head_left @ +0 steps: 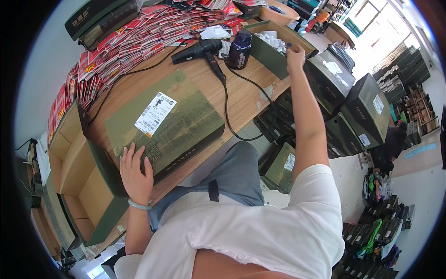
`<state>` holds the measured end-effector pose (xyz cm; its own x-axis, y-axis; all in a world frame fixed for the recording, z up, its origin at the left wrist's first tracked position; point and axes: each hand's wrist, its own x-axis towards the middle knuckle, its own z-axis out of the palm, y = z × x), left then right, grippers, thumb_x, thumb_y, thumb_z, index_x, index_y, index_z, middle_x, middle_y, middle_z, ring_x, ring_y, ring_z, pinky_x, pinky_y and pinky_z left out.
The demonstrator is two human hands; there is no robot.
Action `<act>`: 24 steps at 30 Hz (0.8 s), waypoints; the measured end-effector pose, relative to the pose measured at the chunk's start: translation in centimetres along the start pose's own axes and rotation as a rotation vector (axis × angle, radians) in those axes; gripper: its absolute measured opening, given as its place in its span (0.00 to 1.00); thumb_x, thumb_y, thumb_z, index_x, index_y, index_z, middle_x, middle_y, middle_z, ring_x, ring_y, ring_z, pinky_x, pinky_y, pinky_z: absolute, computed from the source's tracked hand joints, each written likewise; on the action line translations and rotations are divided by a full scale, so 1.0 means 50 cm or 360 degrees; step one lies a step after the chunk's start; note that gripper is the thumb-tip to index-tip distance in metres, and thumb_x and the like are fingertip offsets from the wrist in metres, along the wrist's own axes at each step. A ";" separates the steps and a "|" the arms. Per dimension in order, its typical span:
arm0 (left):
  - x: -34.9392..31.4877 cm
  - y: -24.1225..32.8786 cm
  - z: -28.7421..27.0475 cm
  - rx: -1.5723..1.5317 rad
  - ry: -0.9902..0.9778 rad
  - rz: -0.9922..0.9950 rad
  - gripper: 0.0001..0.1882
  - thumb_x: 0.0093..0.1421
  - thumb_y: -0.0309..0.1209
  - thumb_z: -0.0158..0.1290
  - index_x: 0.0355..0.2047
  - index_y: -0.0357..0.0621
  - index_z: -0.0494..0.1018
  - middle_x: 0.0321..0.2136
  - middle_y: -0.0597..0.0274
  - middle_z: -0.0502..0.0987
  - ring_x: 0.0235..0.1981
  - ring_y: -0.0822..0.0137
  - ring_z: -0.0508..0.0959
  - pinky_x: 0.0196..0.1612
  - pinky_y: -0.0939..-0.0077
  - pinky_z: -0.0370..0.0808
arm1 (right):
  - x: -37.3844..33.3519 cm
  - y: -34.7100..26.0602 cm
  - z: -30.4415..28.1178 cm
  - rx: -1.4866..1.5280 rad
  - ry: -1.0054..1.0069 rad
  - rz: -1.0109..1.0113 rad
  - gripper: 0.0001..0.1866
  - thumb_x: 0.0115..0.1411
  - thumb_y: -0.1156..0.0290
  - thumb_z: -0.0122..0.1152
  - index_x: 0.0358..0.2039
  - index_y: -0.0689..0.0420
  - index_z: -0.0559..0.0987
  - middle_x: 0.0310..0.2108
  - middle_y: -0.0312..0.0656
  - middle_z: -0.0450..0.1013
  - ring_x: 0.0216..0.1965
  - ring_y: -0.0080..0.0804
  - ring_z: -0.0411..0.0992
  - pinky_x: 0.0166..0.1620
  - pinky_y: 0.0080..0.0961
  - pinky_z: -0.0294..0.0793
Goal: The person packs a pair of black shoes into a green cardboard box. They place tissue paper inside, insert the shoes, add a red card, and close the box. They then use a heat gun to apply a label to the box and stack it with other boxes.
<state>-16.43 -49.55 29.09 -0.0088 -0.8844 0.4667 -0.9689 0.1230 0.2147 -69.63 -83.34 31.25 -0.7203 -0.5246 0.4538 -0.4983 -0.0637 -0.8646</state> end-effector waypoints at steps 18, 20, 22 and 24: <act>-0.226 -0.119 0.081 -0.1580 0.0019 -0.1223 0.26 0.72 0.38 0.32 0.65 0.36 0.56 0.60 0.55 0.65 0.62 0.65 0.63 0.64 0.71 0.56 | -0.655 -0.053 -0.109 0.0686 -0.1873 0.1185 0.35 0.68 0.40 0.39 0.62 0.56 0.67 0.57 0.39 0.69 0.57 0.32 0.65 0.59 0.31 0.61; -0.218 -0.128 0.077 -0.2164 -0.0017 -0.1459 0.28 0.73 0.45 0.29 0.65 0.37 0.57 0.58 0.58 0.68 0.59 0.67 0.66 0.62 0.72 0.59 | -0.636 -0.073 -0.132 0.0714 -0.1854 0.1094 0.34 0.68 0.41 0.40 0.59 0.56 0.70 0.54 0.40 0.71 0.54 0.32 0.67 0.58 0.30 0.62; -0.184 -0.102 0.035 -0.2529 0.0104 -0.1487 0.31 0.73 0.49 0.28 0.65 0.38 0.57 0.57 0.60 0.70 0.57 0.68 0.68 0.61 0.72 0.60 | -0.623 -0.086 -0.146 0.0759 -0.1804 0.1014 0.32 0.69 0.42 0.40 0.58 0.57 0.70 0.53 0.39 0.72 0.53 0.31 0.68 0.56 0.31 0.64; -0.157 -0.064 -0.046 -0.2550 0.0150 -0.1429 0.33 0.72 0.52 0.27 0.64 0.39 0.58 0.56 0.61 0.70 0.55 0.68 0.69 0.60 0.72 0.62 | -0.587 -0.130 -0.175 0.0729 -0.1718 0.0799 0.32 0.70 0.45 0.39 0.60 0.59 0.69 0.52 0.41 0.72 0.54 0.31 0.68 0.57 0.31 0.64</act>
<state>-12.68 -41.93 26.72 0.3838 -0.8997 -0.2079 0.4656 -0.0059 0.8850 -49.45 -60.11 25.43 0.0833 -0.9833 -0.1615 0.0803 0.1682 -0.9825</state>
